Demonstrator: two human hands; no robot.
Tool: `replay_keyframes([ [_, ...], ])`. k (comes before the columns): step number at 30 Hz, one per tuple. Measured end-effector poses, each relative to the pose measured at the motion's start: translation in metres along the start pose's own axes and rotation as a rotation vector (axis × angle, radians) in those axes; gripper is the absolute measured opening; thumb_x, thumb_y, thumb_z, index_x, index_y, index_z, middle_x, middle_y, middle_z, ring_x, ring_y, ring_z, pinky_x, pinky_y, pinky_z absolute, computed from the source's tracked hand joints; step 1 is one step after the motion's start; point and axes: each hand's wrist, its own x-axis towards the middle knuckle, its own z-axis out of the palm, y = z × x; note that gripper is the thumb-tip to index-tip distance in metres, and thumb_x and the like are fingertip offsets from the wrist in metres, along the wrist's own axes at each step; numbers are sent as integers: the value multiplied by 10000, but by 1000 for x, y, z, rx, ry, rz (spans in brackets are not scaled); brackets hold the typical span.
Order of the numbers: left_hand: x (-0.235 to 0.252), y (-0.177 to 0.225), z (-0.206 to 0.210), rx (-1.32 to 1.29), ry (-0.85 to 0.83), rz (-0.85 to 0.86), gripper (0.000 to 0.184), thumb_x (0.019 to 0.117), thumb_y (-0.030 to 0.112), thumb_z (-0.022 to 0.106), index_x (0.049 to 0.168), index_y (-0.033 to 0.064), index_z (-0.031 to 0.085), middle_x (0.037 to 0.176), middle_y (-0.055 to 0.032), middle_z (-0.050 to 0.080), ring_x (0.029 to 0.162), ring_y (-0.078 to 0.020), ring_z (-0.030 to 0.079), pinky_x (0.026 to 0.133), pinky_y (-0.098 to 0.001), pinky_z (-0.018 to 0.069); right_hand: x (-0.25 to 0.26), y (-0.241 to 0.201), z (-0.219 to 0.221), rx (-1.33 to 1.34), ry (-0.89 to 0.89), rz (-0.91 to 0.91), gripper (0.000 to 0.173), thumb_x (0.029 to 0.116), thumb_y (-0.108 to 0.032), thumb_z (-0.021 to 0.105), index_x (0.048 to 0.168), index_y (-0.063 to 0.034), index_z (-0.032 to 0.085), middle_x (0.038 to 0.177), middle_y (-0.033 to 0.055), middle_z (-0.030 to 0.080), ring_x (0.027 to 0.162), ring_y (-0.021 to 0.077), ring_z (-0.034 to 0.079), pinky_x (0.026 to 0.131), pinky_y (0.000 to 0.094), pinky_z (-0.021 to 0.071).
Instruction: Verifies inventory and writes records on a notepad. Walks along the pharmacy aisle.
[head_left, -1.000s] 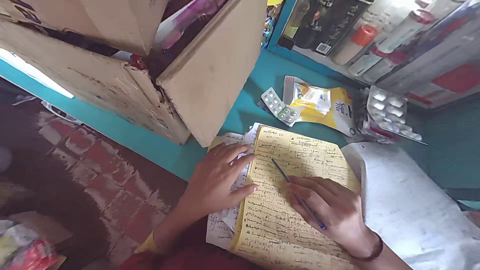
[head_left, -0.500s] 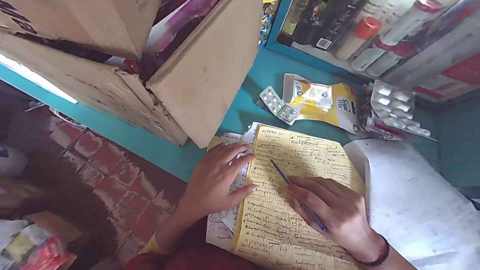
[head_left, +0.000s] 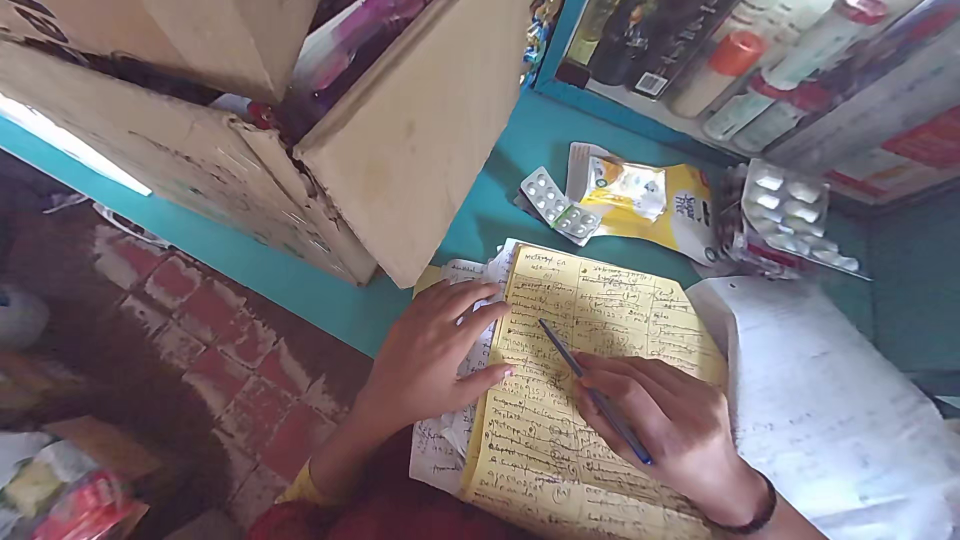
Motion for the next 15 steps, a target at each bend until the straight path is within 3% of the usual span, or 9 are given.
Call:
replay_keyframes([
  [15, -1, -1, 0, -16, 2, 12, 562, 984, 559, 488, 1309, 146, 686, 1436, -75, 601, 1368, -244, 533, 1155, -529, 378, -2, -4, -2, 8, 5, -39, 148, 1056, -200, 506, 1011, -89, 593, 986, 132, 762, 785, 219, 712, 663, 299, 526],
])
